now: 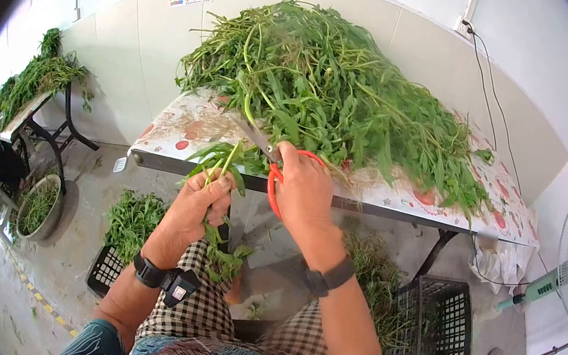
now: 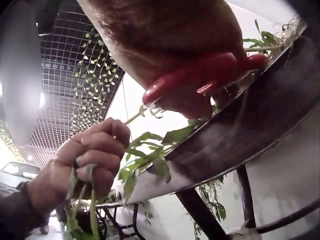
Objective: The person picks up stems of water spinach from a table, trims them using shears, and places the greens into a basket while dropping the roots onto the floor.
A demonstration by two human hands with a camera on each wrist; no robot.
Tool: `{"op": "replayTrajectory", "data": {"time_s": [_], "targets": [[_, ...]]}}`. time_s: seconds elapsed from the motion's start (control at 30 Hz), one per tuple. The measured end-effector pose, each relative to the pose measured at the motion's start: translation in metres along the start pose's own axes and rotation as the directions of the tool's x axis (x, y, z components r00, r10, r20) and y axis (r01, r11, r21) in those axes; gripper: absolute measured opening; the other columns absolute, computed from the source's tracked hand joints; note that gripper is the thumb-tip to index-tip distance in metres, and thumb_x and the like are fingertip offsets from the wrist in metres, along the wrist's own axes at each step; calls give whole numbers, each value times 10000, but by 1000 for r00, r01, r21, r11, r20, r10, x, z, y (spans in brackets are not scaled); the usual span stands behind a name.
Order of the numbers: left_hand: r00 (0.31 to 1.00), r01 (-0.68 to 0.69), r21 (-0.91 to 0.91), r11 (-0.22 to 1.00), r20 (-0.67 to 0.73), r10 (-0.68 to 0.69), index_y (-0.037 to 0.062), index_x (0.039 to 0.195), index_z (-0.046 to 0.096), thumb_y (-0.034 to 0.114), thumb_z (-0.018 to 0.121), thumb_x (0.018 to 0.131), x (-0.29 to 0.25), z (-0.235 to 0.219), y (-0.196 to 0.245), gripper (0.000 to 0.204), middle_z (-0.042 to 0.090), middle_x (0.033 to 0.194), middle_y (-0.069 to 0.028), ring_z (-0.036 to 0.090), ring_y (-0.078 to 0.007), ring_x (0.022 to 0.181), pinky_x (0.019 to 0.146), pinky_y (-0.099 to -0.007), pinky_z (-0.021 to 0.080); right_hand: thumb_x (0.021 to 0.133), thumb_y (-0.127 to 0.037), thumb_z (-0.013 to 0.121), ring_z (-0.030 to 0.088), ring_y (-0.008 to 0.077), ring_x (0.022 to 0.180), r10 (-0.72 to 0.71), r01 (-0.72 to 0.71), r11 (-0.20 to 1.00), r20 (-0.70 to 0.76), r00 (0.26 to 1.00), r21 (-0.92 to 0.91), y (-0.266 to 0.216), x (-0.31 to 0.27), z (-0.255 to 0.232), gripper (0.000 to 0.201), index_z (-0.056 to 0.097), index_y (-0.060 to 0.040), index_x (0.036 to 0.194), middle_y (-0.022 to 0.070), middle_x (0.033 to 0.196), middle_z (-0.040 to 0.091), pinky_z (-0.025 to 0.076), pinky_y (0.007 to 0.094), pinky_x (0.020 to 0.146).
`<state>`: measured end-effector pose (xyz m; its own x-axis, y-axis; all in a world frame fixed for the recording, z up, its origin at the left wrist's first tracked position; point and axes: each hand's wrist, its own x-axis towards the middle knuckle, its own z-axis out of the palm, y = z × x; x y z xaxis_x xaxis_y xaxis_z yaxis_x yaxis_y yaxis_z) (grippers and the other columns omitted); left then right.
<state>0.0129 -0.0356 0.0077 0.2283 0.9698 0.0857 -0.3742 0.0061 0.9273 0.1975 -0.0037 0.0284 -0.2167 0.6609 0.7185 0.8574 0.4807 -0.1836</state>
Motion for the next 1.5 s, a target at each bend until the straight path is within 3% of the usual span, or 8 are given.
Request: {"op": "replayTrajectory", "data": {"time_s": [0.23, 0.33, 0.4, 0.43, 0.63, 0.83, 1.3, 1.5], "targets": [[999, -22, -7, 1000, 31, 22, 78, 905, 551, 309, 573, 894, -6, -10, 9, 233, 407, 547, 47, 335, -55, 458, 410, -214, 267, 753, -36, 618, 598, 313, 776, -232, 233, 971, 38, 972, -43, 10, -3, -17, 313, 535, -105, 1047, 142, 824, 621, 447, 385, 710], [997, -33, 2, 999, 73, 33, 78, 913, 553, 297, 556, 905, -7, -10, 9, 219, 412, 539, 44, 333, -53, 453, 405, -212, 263, 768, -19, 593, 595, 250, 688, -19, 24, 997, -67, 998, 69, 31, 6, -28, 328, 537, -117, 1076, 87, 762, 603, 470, 340, 649], [997, -21, -14, 1000, 76, 22, 79, 913, 553, 292, 547, 910, -10, -5, 12, 213, 413, 535, 44, 331, -51, 450, 402, -211, 258, 781, 6, 561, 577, 173, 649, 343, -308, 863, -17, 939, 401, 45, 24, -56, 339, 530, -90, 1105, 38, 771, 582, 478, 286, 606], [997, -19, -18, 1000, 72, 20, 80, 911, 552, 295, 547, 910, -11, -5, 13, 215, 411, 535, 44, 329, -51, 450, 403, -210, 257, 781, 12, 559, 574, 158, 660, 379, -302, 778, -29, 925, 551, 55, 35, -73, 346, 519, -63, 1117, 45, 801, 581, 484, 272, 621], [996, -32, -26, 999, 82, 34, 82, 904, 551, 314, 549, 905, -12, -7, 17, 232, 417, 540, 41, 325, -51, 447, 404, -209, 252, 722, 96, 555, 598, 176, 717, 482, -60, 502, -222, 847, 863, 94, 93, -148, 409, 460, 29, 1114, 110, 874, 571, 473, 262, 599], [993, -58, 16, 998, 100, 56, 80, 890, 556, 294, 542, 909, -13, -7, 17, 215, 457, 556, 25, 337, -59, 443, 405, -211, 256, 752, 88, 584, 607, 244, 763, 426, 205, 475, -428, 797, 856, 95, 129, -209, 434, 405, 39, 1144, 164, 891, 577, 506, 323, 652], [985, -162, -85, 983, -81, 155, 86, 893, 532, 251, 549, 898, -20, -31, 47, 165, 480, 621, 26, 381, -58, 477, 418, -203, 287, 779, 2, 600, 602, 195, 767, 411, -40, 188, -42, 911, 981, 79, 77, -184, 403, 467, -44, 1156, 95, 877, 592, 517, 308, 618], [974, -179, -122, 976, -159, 159, 116, 922, 542, 279, 517, 921, -23, -41, 68, 164, 487, 656, 48, 328, -41, 473, 433, -198, 236, 766, 10, 592, 621, 211, 776, 360, -121, 191, 45, 932, 974, 72, 45, -180, 419, 469, -40, 1163, 94, 880, 593, 533, 310, 637]]}}
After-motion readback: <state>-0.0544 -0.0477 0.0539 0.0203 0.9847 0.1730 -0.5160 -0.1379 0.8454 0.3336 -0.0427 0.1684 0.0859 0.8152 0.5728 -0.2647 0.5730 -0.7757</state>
